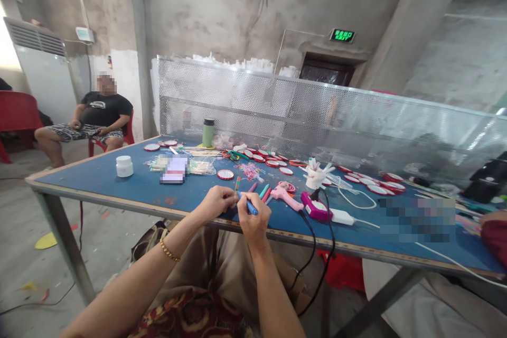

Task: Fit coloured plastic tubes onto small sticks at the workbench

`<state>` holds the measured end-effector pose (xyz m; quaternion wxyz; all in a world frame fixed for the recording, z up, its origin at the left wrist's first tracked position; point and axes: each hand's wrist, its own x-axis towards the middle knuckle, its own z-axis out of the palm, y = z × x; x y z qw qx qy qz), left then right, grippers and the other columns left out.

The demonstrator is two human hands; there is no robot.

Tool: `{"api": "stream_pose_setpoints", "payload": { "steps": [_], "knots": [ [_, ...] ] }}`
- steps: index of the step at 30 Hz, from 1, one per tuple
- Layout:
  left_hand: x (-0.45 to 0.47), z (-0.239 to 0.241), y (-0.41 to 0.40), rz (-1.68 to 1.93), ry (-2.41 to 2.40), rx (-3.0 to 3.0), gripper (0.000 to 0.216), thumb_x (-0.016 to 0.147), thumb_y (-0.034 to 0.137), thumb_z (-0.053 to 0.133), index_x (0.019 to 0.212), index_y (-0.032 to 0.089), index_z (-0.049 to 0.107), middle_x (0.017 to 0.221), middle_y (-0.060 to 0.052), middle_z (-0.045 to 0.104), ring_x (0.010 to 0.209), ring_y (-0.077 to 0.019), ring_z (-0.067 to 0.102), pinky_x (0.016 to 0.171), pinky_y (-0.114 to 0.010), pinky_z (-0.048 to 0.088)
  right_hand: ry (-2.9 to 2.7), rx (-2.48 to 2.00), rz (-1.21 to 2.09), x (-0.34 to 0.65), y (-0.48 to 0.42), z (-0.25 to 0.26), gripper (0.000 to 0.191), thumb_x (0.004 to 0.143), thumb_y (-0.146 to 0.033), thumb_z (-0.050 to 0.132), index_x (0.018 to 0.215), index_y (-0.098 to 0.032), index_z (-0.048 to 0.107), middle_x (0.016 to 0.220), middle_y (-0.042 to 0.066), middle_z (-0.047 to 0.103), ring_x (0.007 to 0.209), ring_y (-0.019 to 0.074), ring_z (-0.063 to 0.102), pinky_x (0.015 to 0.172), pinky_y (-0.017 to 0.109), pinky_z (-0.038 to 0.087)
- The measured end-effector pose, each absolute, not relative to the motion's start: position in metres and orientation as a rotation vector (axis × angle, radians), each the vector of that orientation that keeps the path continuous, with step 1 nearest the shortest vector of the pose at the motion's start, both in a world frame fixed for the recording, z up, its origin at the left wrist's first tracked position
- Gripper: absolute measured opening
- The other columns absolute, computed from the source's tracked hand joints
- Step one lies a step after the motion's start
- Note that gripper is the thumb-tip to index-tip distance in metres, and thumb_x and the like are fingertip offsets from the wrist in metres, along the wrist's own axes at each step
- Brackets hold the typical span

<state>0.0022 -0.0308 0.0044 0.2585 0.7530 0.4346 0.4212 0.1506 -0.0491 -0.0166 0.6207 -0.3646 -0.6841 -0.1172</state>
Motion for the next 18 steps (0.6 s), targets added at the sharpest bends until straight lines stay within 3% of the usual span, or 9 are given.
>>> {"api": "stream_pose_setpoints", "payload": {
  "steps": [18],
  "knots": [
    [0.0022,0.0048,-0.0317,1.147,1.171,2.029,0.028,0.082,0.022,0.053,0.056,0.015,0.06,0.047,0.004,0.046,0.056,-0.0105,0.044,0.057,-0.022,0.03,-1.559,-0.854,-0.292,0.1509,-0.0476,-0.0179,0.022,0.096,-0.028,0.053,0.08,-0.02,0.065,0.065,0.001,0.071,0.054,0.0143,0.066,0.058,0.024,0.05]
  ]
}}
